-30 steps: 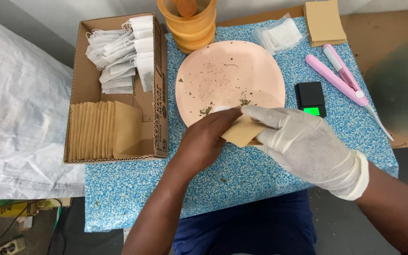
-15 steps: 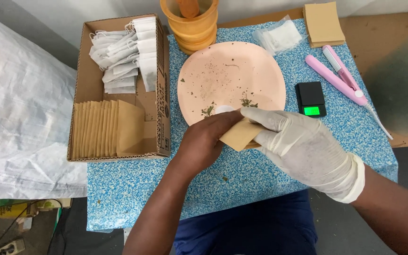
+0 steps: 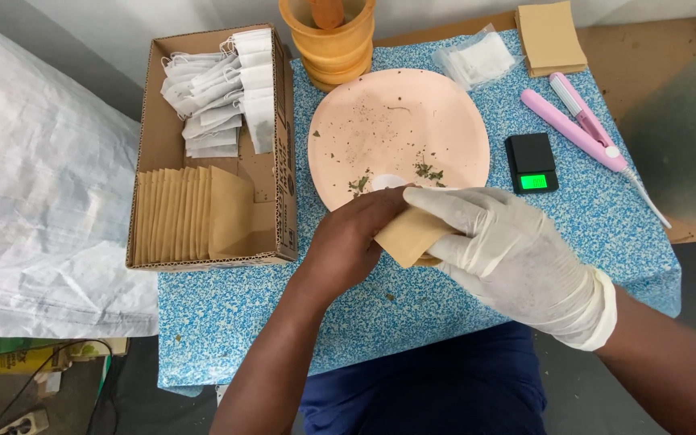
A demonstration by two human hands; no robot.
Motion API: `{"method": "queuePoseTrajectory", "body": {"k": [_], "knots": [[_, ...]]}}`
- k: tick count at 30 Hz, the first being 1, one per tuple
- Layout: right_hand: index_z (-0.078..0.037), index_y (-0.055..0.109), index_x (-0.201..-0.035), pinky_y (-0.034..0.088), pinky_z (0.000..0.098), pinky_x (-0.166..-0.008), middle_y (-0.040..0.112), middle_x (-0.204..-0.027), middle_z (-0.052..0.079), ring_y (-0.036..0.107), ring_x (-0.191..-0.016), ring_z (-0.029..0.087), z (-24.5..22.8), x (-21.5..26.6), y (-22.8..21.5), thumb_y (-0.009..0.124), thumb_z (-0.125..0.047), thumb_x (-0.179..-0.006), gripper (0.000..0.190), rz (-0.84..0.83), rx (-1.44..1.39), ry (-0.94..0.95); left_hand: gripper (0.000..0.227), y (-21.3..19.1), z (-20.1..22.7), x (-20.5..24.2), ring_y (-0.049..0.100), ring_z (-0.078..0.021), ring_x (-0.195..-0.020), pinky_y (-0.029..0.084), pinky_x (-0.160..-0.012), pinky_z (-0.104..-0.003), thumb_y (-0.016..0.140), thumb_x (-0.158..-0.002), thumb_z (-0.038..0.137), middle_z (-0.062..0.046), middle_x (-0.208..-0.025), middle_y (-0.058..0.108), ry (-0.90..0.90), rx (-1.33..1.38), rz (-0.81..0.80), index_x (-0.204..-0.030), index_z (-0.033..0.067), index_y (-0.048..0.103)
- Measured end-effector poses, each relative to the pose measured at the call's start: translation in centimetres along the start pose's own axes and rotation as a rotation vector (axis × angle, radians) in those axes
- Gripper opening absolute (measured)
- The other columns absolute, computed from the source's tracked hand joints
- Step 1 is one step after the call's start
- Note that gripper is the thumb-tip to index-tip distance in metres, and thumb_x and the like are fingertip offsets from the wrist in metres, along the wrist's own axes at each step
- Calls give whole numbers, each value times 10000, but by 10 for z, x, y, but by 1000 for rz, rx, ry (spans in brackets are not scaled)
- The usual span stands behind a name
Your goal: Filling small filter bags with tea leaves, weighing them on a digital scale, and sealing them using a handheld heat sealer.
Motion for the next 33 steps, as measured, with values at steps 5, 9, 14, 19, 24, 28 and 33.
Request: {"method": "queuePoseTrajectory", "body": {"k": [5, 9, 14, 19, 24, 28, 33], "knots": [[-116, 741, -973, 550, 462, -888, 619, -1408, 72, 680, -1013, 342, -2, -2, -7, 719, -304, -916, 198, -24, -3, 43, 719, -8, 8, 1, 626, -331, -1312, 536, -988, -424, 471, -756, -134, -96, -1414, 638, 40, 105, 27, -1408, 157, 555], [-65, 729, -1030, 564, 465, -892, 606, -1396, 126, 689, -1031, 363, -3, 0, -10, 765, -231, -907, 209, 56, -131, 45, 610, -5, 4, 3, 607, -347, -1323, 541, -1012, -467, 546, -867, -105, -113, -1430, 617, 56, 86, 36, -1427, 135, 531], [-105, 739, -1014, 561, 470, -824, 633, -1351, 88, 703, -987, 327, 2, 2, -5, 772, -242, -901, 180, 68, -155, 42, 666, -7, 9, -5, 619, -361, -1299, 569, -907, -480, 513, -817, -143, -111, -1418, 631, 44, 66, -7, -1419, 140, 539], [-91, 744, -1043, 558, 447, -837, 634, -1362, 121, 706, -997, 329, 10, 4, -2, 780, -234, -896, 209, 89, -187, 82, 604, -2, 5, -11, 638, -353, -1270, 569, -901, -472, 513, -870, -118, -102, -1397, 646, 56, 54, -5, -1415, 141, 541], [-92, 736, -1053, 533, 463, -877, 585, -1426, 95, 684, -1015, 309, 18, 1, 10, 775, -245, -888, 229, 44, -238, 97, 608, -4, -2, -14, 639, -342, -1275, 554, -930, -449, 552, -860, -82, -82, -1408, 641, 50, 75, -16, -1417, 162, 536], [-126, 750, -1007, 528, 467, -865, 617, -1391, 102, 684, -1002, 322, 19, 2, 15, 790, -269, -886, 191, 55, -179, 69, 585, -1, -10, -16, 639, -361, -1261, 571, -855, -472, 574, -886, -74, -95, -1392, 653, 28, 43, -35, -1417, 171, 547], [-120, 755, -1085, 539, 443, -910, 619, -1387, 93, 685, -1040, 314, 22, 2, 15, 758, -255, -906, 224, 61, -183, 111, 532, -4, -8, -23, 646, -349, -1264, 572, -906, -460, 566, -921, -59, -92, -1392, 652, 51, 77, -40, -1403, 168, 562]]}}
Point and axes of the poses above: each hand's wrist, its own x-axis away from the middle knuckle, its own y-axis out of the palm, z = x × y, the point moved 5 cm from there along -x, towards the middle knuckle
